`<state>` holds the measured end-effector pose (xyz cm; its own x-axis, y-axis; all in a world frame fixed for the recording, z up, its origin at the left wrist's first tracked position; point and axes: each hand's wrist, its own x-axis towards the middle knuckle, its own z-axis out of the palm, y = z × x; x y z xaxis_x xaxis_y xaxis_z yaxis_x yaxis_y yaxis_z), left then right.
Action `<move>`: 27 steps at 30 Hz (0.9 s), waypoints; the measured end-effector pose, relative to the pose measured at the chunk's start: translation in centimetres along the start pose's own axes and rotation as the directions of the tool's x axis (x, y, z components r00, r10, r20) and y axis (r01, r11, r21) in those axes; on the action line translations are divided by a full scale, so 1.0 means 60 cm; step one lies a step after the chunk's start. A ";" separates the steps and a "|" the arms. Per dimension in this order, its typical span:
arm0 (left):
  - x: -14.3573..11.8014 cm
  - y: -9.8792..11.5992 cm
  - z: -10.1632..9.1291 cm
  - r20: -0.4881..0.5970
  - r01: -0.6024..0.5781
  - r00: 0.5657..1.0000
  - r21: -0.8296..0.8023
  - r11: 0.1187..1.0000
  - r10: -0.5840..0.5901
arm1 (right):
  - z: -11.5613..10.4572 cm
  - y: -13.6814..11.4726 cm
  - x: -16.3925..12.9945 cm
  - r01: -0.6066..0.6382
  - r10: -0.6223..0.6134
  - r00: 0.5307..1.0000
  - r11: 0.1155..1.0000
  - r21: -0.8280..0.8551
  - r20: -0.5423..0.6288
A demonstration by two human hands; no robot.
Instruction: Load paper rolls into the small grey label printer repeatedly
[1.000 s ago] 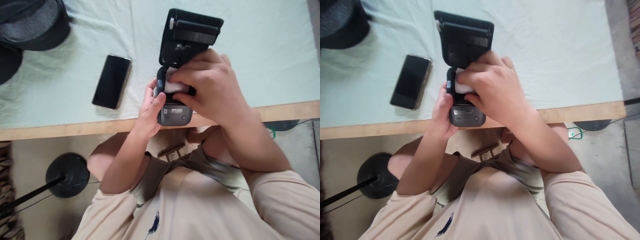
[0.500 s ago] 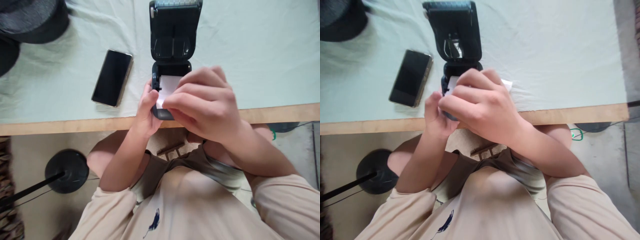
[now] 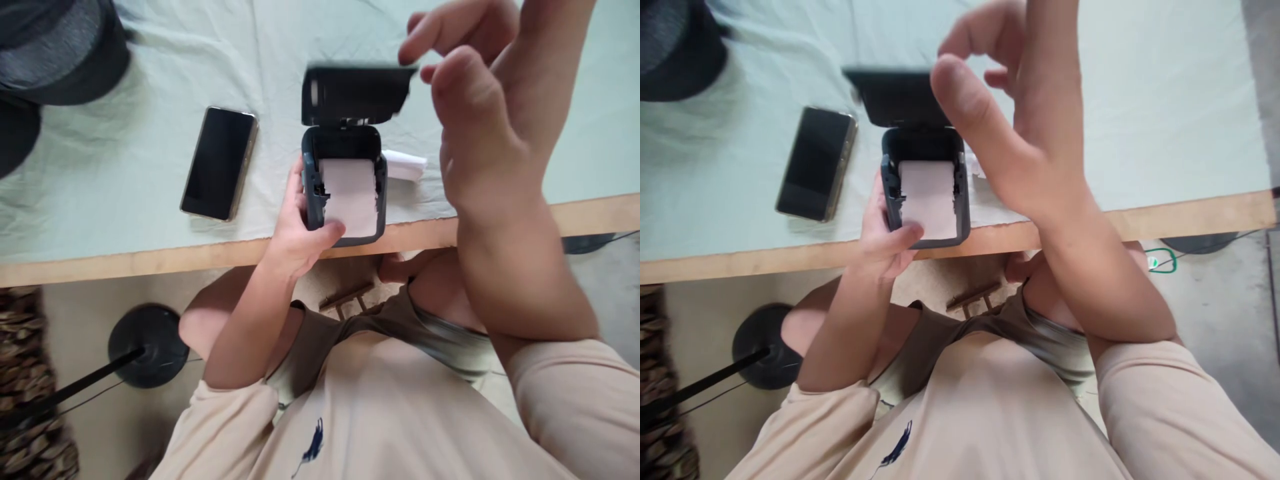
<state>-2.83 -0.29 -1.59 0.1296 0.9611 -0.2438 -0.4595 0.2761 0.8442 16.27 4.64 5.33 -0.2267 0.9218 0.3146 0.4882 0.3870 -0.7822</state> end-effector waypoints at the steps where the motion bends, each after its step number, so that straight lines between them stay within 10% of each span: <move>1: 0.000 0.001 0.000 0.010 0.004 1.000 0.002 1.000 -0.004 | 0.000 0.001 0.000 0.073 -0.073 0.997 0.997 -0.007 -0.016; 8: -0.010 0.001 0.012 0.012 -0.022 1.000 -0.065 0.998 0.023 | 0.011 0.017 -0.005 0.233 -0.208 0.936 0.971 -0.058 0.284; 15: 0.002 0.004 0.014 0.071 0.009 0.997 -0.271 0.963 0.011 | 0.023 0.012 -0.008 0.156 -0.140 0.942 0.987 -0.029 0.306; 27: 0.016 0.009 0.016 -0.257 0.048 0.962 -0.170 0.984 -0.092 | -0.010 0.004 -0.019 0.239 -0.192 0.925 0.965 -0.108 0.329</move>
<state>-2.11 0.80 -0.95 -0.0592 0.8987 -0.4346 -0.5955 0.3176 0.7379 17.14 3.71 5.12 -0.5804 0.7701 0.2648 0.5082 0.5966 -0.6211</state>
